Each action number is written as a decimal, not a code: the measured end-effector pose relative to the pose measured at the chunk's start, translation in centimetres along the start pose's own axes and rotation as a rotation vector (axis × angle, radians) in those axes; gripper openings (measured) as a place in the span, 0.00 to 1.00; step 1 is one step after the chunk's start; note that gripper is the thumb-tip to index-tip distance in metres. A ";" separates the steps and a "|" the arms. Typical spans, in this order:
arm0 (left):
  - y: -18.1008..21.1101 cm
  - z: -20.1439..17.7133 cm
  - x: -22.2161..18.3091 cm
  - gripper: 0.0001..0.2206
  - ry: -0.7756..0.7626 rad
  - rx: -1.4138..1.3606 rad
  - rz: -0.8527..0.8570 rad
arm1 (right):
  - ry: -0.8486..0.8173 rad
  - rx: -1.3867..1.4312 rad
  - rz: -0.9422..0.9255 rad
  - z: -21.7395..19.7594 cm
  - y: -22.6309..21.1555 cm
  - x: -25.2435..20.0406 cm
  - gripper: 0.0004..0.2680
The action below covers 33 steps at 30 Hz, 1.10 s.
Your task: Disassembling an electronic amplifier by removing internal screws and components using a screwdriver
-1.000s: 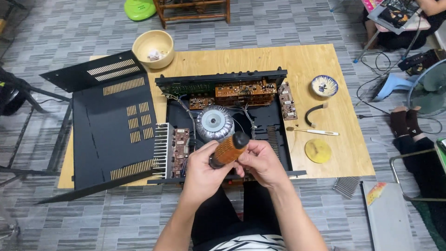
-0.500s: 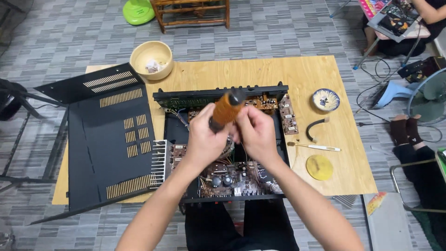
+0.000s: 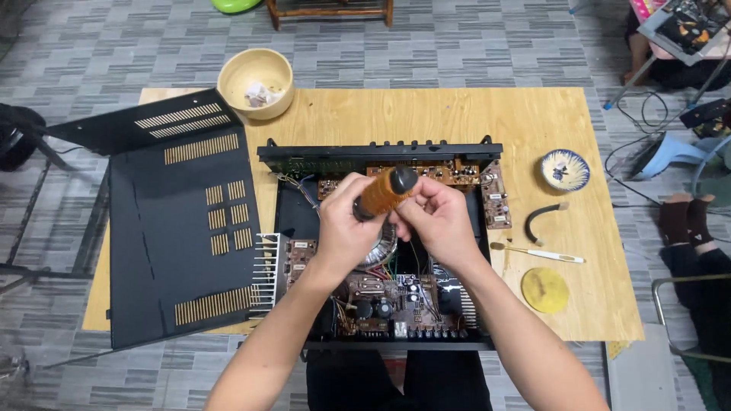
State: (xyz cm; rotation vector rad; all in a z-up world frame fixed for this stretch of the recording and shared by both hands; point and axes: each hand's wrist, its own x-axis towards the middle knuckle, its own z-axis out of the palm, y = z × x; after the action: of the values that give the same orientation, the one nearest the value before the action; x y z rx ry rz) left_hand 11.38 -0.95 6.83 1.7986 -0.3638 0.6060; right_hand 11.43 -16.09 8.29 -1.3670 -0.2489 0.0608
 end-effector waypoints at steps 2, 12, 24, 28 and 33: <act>0.6 -0.2 0.3 0.10 -0.001 0.001 0.001 | 0.024 -0.013 -0.017 0.0 0.2 0.2 0.03; 1.9 -0.6 0.6 0.11 -0.030 -0.050 0.012 | 0.023 -0.059 -0.098 -1.0 1.0 0.1 0.03; 2.3 0.3 -0.1 0.10 0.010 -0.055 0.017 | 0.239 -0.395 -0.396 0.2 1.3 -0.2 0.05; 2.0 0.1 -0.1 0.10 0.000 -0.063 0.018 | 0.251 -0.463 -0.490 0.2 1.5 0.0 0.05; 0.4 0.2 -0.8 0.10 -0.006 -0.074 0.015 | 0.234 -0.513 -0.528 0.0 2.0 -0.2 0.05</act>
State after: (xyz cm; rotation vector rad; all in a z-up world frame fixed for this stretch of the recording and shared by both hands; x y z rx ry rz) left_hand 10.53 -1.31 6.65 1.7289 -0.3985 0.5908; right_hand 11.48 -15.70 6.34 -1.7549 -0.4403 -0.6381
